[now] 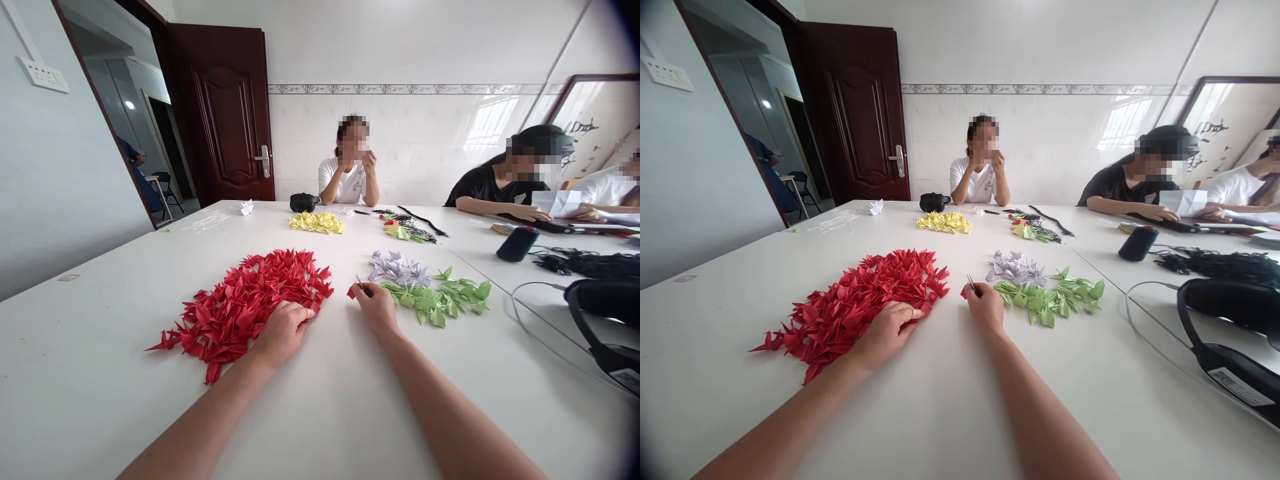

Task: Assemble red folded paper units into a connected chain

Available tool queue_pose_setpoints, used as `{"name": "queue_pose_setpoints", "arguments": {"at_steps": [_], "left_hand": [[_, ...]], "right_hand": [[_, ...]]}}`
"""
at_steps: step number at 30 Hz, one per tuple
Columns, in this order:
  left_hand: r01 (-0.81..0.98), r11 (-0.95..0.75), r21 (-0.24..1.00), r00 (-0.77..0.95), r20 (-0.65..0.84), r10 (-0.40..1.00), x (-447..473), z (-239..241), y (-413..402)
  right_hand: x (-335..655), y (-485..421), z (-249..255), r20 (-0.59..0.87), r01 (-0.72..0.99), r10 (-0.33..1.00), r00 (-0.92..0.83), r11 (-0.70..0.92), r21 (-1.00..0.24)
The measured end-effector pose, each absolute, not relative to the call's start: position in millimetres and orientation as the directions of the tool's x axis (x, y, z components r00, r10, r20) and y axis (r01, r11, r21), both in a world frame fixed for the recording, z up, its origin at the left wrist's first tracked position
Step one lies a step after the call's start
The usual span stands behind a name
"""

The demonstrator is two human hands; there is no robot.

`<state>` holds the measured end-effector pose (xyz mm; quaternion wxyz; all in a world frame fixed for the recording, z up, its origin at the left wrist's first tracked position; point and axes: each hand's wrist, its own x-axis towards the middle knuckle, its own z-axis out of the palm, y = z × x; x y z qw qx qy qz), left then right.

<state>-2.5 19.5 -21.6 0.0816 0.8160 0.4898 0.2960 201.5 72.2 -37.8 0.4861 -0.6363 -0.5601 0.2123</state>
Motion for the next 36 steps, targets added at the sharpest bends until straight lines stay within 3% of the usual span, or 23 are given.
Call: {"name": "queue_pose_setpoints", "arguments": {"at_steps": [9, 20, 25, 27, 31, 36], "left_hand": [[0.699, -0.503, 0.509, 0.305, 0.424, 0.852, -4, -23, 22], [0.658, -0.599, 0.456, 0.286, 0.585, 0.759, -2, -19, 20], [0.591, -0.568, 0.572, 0.135, 0.624, 0.769, -3, -18, 20], [0.528, -0.501, 0.686, 0.042, 0.568, 0.822, -4, -18, 20], [0.271, -0.256, 0.928, -0.124, 0.297, 0.947, -3, -16, 20], [-0.073, -0.078, 0.994, -0.208, 0.061, 0.976, 2, -12, 20]], "right_hand": [[202, 75, -39, 0.267, 0.54, 0.922, 0.28, 0.079, -0.838], [201, 77, -41, 0.267, 0.564, 0.913, 0.309, 0.051, -0.825], [200, 76, -41, 0.273, 0.571, 0.912, 0.304, 0.055, -0.819], [200, 77, -41, 0.274, 0.574, 0.914, 0.3, 0.056, -0.817], [200, 77, -41, 0.281, 0.582, 0.917, 0.283, 0.068, -0.81], [200, 77, -41, 0.295, 0.586, 0.917, 0.267, 0.089, -0.806]]}}
